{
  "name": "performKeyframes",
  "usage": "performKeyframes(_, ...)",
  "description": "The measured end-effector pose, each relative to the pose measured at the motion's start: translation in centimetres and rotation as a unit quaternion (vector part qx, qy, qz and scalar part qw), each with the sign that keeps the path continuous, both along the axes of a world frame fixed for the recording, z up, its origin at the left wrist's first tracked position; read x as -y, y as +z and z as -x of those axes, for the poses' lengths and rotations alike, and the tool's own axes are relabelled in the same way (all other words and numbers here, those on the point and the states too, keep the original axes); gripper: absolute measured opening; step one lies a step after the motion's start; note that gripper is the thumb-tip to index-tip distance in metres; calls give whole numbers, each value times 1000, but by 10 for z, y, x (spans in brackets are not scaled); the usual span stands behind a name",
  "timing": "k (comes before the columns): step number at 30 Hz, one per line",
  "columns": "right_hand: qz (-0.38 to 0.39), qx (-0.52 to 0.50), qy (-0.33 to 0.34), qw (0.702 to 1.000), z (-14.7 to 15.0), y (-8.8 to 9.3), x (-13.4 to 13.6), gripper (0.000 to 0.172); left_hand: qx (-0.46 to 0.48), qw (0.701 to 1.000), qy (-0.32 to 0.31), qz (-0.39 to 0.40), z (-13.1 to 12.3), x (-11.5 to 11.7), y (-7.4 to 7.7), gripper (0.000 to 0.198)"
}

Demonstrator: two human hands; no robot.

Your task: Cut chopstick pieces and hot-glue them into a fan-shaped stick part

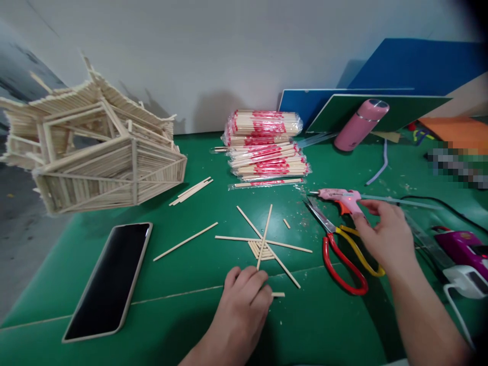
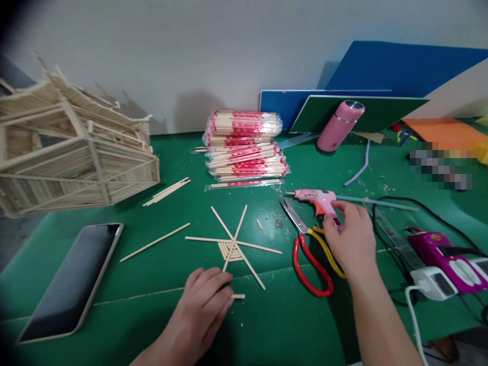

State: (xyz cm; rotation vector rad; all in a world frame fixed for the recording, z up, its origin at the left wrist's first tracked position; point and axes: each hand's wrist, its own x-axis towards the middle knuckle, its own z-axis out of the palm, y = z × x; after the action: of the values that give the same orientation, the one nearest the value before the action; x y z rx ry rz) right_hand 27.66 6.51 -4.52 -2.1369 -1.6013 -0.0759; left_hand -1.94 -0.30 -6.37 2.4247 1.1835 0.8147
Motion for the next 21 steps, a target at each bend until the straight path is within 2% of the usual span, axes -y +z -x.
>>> performKeyframes(2,26,26,-11,999,-7,-3,0,33,-8,1000,-10,-11,-2,4,-5,19)
performKeyframes(5,33,11,-22,999,-2,-5,13,31,-25,1000,-12,-4,-4,6,-12,19)
performKeyframes(9,54,-26,23,998,11,-12,42,27,-16,1000,-11,-7,-5,7,-17,21)
performKeyframes(13,87,-3,40,995,14,-22,58,29,-10,1000,-14,-4,-5,6,-20,24)
performKeyframes(18,99,7,64,993,-4,-26,61,29,-12,1000,3,-22,-5,4,-22,24)
performKeyframes(21,97,17,55,994,-19,-26,67,31,-18,999,12,-32,-5,1,-21,23)
